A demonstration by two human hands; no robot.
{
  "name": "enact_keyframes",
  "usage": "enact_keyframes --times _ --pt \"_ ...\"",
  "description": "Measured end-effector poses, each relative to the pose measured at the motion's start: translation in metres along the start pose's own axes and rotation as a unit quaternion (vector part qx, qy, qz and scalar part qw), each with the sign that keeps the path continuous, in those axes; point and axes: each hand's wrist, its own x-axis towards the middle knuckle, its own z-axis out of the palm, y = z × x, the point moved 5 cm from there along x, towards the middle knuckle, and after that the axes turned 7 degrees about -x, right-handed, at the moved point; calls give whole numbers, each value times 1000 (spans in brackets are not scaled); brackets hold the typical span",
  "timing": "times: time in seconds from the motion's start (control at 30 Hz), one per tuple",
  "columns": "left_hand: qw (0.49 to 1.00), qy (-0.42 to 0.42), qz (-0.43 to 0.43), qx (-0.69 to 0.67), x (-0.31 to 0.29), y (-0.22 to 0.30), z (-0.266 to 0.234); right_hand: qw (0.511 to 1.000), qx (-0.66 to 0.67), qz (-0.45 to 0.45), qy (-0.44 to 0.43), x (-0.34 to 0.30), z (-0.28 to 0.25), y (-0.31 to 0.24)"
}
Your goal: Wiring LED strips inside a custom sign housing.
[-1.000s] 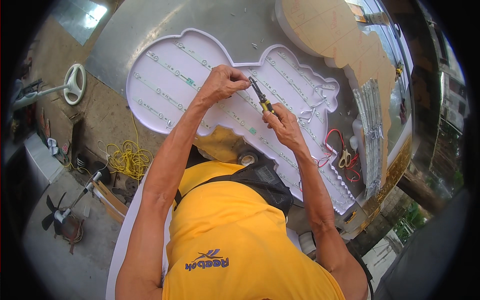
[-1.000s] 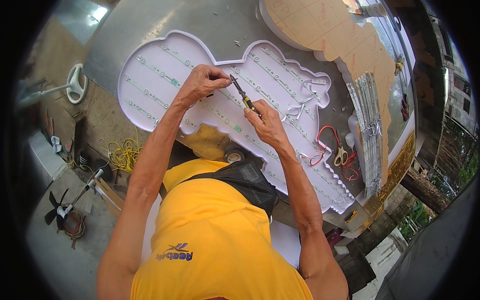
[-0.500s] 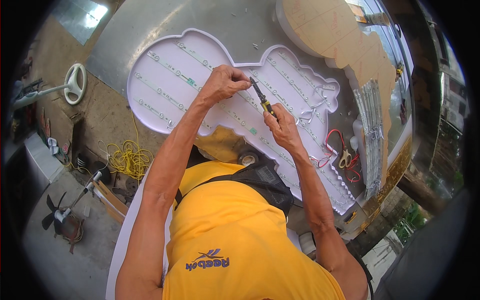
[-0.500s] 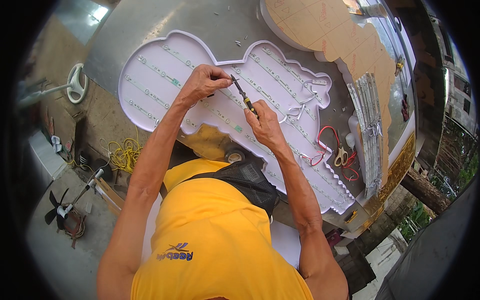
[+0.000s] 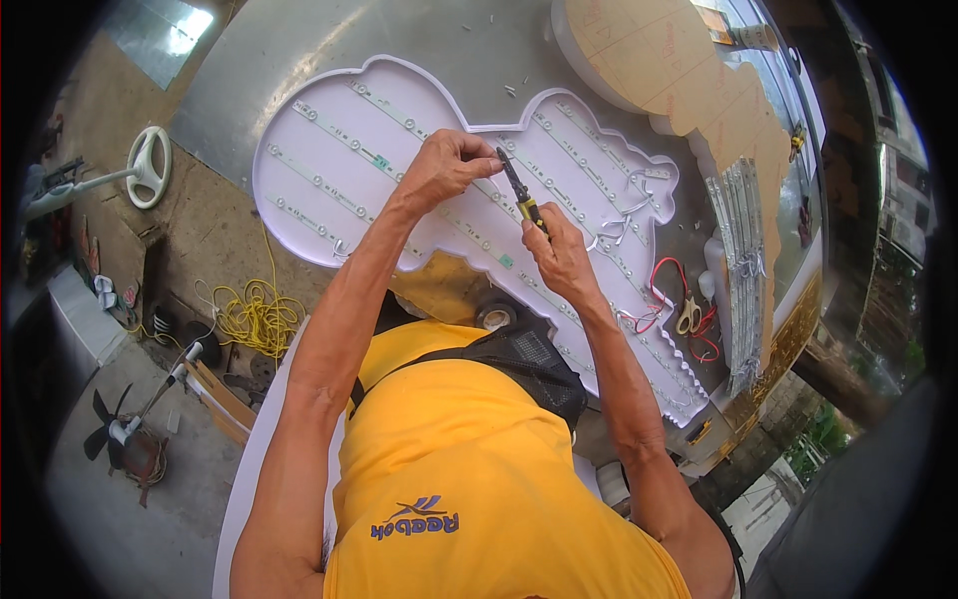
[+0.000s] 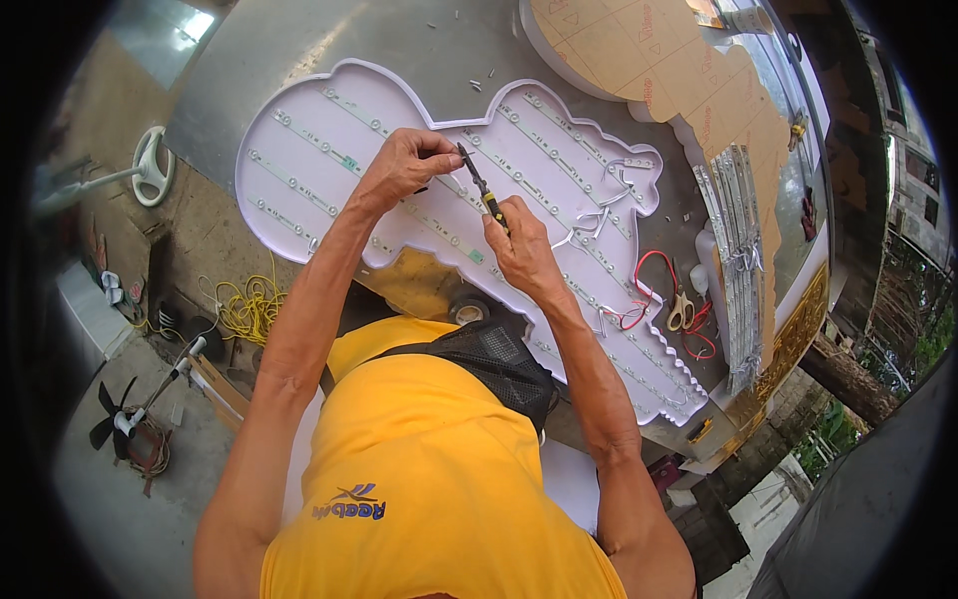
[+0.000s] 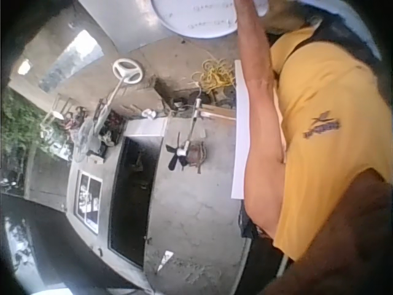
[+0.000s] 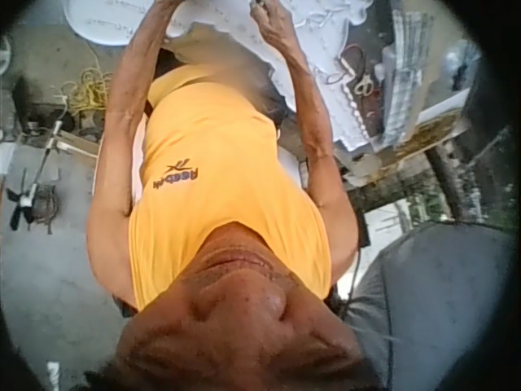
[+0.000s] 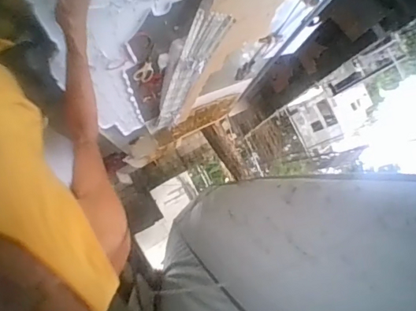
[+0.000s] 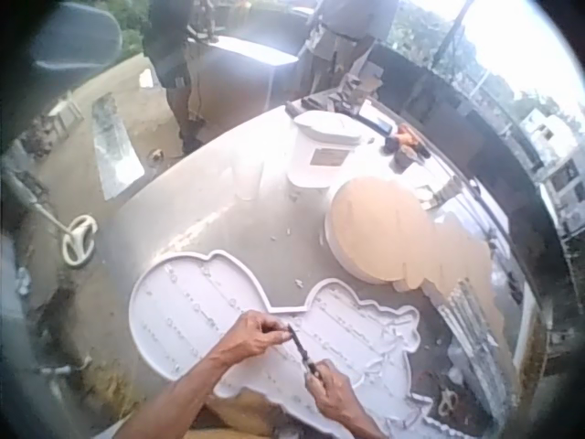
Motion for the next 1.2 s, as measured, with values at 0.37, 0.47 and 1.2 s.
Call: enact_keyframes --times 0.37,0.47,1.2 --pt "996 8 4 -88 -5 -9 -3 854 485 169 -85 -2 16 -1" --pt "996 10 7 -84 -3 -8 -3 878 448 159 -50 7 13 2" --pt "989 80 77 -96 -16 5 -1 990 -25 0 142 59 -14 -17"
